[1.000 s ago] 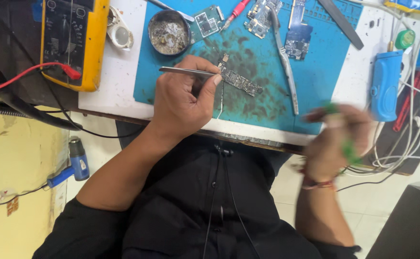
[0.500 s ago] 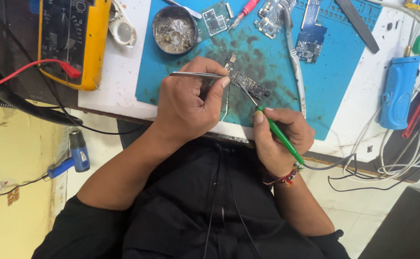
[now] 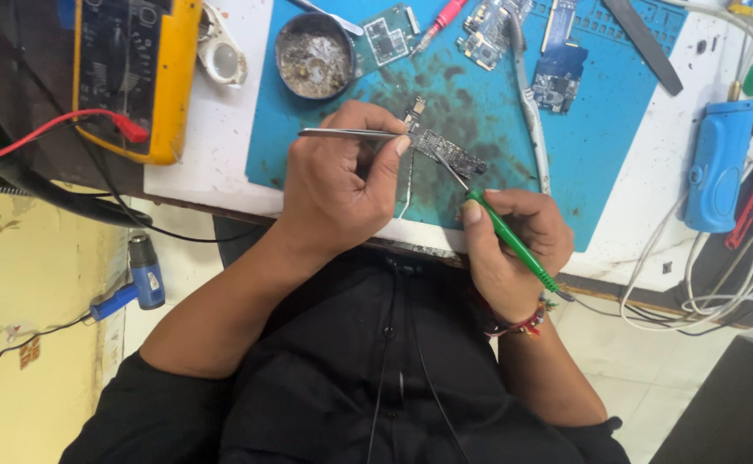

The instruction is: The person uses a soldering iron and tweezers to work on a small circuit board, applying solder and adjusting components. They briefly use a magnifying glass to inspect the board and then continue soldering. The person also uses pliers to remove a small component from the board.

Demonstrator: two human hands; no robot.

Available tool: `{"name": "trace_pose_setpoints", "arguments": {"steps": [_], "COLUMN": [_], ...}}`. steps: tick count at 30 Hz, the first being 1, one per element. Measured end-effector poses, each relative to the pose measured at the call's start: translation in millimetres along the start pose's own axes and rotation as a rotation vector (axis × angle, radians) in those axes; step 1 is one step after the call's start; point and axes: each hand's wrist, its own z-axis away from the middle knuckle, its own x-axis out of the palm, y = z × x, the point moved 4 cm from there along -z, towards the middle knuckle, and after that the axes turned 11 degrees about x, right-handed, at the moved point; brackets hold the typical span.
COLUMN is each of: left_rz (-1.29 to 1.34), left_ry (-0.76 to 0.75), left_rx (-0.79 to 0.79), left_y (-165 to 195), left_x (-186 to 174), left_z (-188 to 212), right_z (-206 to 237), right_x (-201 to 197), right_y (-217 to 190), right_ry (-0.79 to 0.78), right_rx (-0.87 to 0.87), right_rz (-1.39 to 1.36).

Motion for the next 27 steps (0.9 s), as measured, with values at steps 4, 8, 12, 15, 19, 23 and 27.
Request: {"name": "trace_pose_setpoints", "arguments": {"steps": [4,8,12,15,19,23,27], "left_rz": [0.015,-0.001,0.011,0.014,-0.004,-0.003,-0.016], "left_ry": [-0.006,-0.01,0.002,0.002,-0.005,-0.004,-0.005], "left_rx": [-0.016,0.01,0.017,0.015,0.0,0.0,0.003], "left_y": [-1.6,-1.3,-1.0,-1.0,-1.0,-0.7,-0.5], "left_x": [-0.1,1.2,1.7,1.6,1.9,2.3,2.0], "left_z": [-1.0,-1.4,-0.9,-0.7,-0.6,-0.6,-0.6], "right_z": [-2.7,-4.7,-5.0,-5.4,-5.9,-5.4,-5.4], "right_x": [-0.2,0.5,0.4,0.8,0.9,0.5,0.2], "right_y": [-3.3,-2.8,-1.8,-2.6,-3.0,-2.9,-2.8], "right_ry": [-0.003,-0.02,-0.017,-0.024,-0.02,-0.024,-0.024], "right_rx": [-0.041,-0.035,-0.037,-0.055,-0.054,-0.059,-0.066], "right_rz": [0.086,0.058,0.069,0.085,0.075,0.079,0.085]}}
